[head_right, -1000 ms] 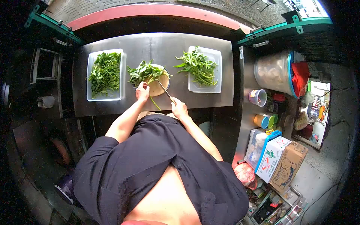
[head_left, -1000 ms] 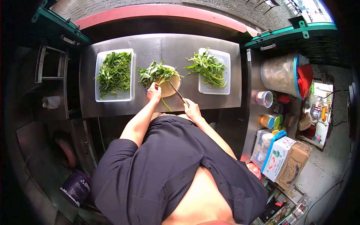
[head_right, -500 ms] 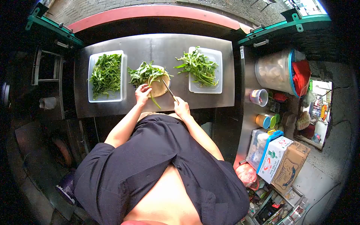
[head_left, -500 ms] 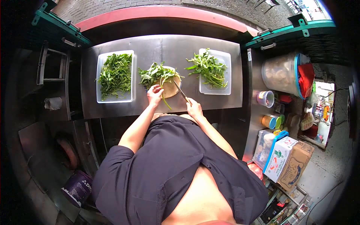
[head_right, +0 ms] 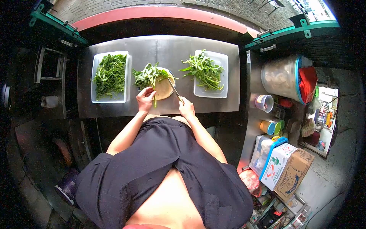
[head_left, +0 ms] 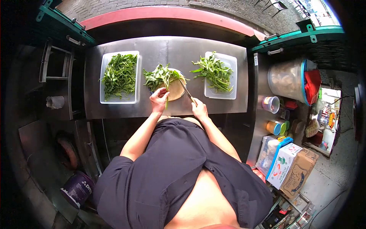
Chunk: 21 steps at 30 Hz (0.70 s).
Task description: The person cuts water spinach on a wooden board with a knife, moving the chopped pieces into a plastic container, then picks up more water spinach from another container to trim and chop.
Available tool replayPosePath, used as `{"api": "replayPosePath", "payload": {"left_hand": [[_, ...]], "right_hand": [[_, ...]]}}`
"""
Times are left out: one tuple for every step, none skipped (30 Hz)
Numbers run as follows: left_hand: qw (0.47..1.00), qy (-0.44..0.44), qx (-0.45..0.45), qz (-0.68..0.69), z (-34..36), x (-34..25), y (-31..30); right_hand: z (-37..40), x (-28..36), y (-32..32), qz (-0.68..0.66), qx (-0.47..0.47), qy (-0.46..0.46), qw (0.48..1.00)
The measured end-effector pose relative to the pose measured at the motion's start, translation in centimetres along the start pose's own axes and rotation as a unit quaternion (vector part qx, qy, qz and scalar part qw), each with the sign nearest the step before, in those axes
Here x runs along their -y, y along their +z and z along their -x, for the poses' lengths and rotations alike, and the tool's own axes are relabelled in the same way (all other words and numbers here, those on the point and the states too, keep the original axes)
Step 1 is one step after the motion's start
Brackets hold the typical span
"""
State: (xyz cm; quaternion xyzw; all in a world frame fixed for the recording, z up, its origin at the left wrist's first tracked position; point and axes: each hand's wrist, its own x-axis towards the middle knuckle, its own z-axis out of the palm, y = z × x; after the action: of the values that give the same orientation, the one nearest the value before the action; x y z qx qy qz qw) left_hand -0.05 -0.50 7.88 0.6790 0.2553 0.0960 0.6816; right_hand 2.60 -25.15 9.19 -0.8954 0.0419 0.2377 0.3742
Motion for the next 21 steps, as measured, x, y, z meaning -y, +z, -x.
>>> {"api": "replayPosePath", "payload": {"left_hand": [[1.0,-0.001,-0.007,-0.001,0.1,-0.3,0.0],[1.0,-0.002,-0.014,-0.002,0.2,-0.5,0.0],[1.0,-0.002,-0.014,-0.002,0.1,-0.3,-0.1],[0.999,-0.011,-0.014,-0.028,0.0,-0.1,-0.1],[0.998,-0.022,-0.014,-0.055,-0.1,0.2,-0.1],[0.998,-0.023,-0.013,-0.054,-0.3,0.7,0.0],[0.996,-0.02,-0.013,-0.092,-0.7,1.5,0.3],[0.991,-0.018,-0.012,-0.129,-1.1,2.3,0.6],[0.988,-0.011,-0.01,-0.152,-1.6,3.4,1.0],[0.988,-0.014,-0.01,-0.15,-2.2,4.2,1.3],[0.982,-0.027,-0.005,-0.189,-2.7,5.0,1.6],[0.973,-0.038,-0.002,-0.226,-3.2,6.0,2.1],[0.975,-0.044,-0.01,-0.219,-3.6,7.0,2.5],[0.976,-0.045,-0.01,-0.214,-4.0,7.9,2.9],[0.97,-0.054,-0.021,-0.236,-4.1,8.6,3.2],[0.964,-0.063,-0.032,-0.258,-4.4,9.2,3.6],[0.97,-0.088,-0.036,-0.224,-4.6,9.9,3.9],[0.97,-0.091,-0.035,-0.222,-4.6,9.7,4.0],[0.967,-0.093,-0.033,-0.236,-4.6,9.5,3.9],[0.963,-0.094,-0.032,-0.251,-4.6,9.3,3.9],[0.961,-0.09,-0.03,-0.261,-4.6,9.4,3.9]], "right_hand": [[0.0,0.1,0.0,-0.004,0.002,0.0,1.0],[0.1,0.1,0.0,-0.004,0.002,0.001,1.0],[0.1,0.0,0.0,-0.003,0.0,-0.004,1.0],[0.0,0.0,0.1,-0.001,-0.002,-0.01,1.0],[0.1,-0.1,0.2,0.0,-0.002,-0.009,1.0],[0.0,-0.3,0.3,0.003,-0.004,-0.009,1.0],[0.1,-0.3,0.3,0.006,-0.007,-0.009,1.0],[0.1,-0.4,0.3,0.008,-0.007,-0.008,1.0],[0.1,-0.1,0.1,0.01,-0.003,-0.007,1.0],[0.4,0.2,-0.1,0.013,0.001,-0.004,1.0],[0.8,0.4,-0.3,0.017,0.001,-0.001,1.0],[1.0,1.0,-0.8,0.018,0.011,0.005,1.0],[1.0,1.2,-0.9,0.02,0.021,0.01,1.0],[1.1,1.5,-1.0,0.023,0.016,0.004,1.0],[1.3,1.5,-1.1,0.017,0.015,-0.007,1.0],[1.4,1.6,-1.2,0.011,0.014,-0.017,1.0],[1.6,1.6,-1.3,0.015,0.014,-0.015,1.0],[1.8,1.7,-1.4,0.018,0.016,-0.029,0.999],[2.0,1.9,-1.5,0.02,0.019,-0.043,0.999],[2.3,2.0,-1.6,0.021,0.022,-0.056,0.998],[2.6,2.3,-1.9,0.023,0.04,-0.04,0.998]]}}
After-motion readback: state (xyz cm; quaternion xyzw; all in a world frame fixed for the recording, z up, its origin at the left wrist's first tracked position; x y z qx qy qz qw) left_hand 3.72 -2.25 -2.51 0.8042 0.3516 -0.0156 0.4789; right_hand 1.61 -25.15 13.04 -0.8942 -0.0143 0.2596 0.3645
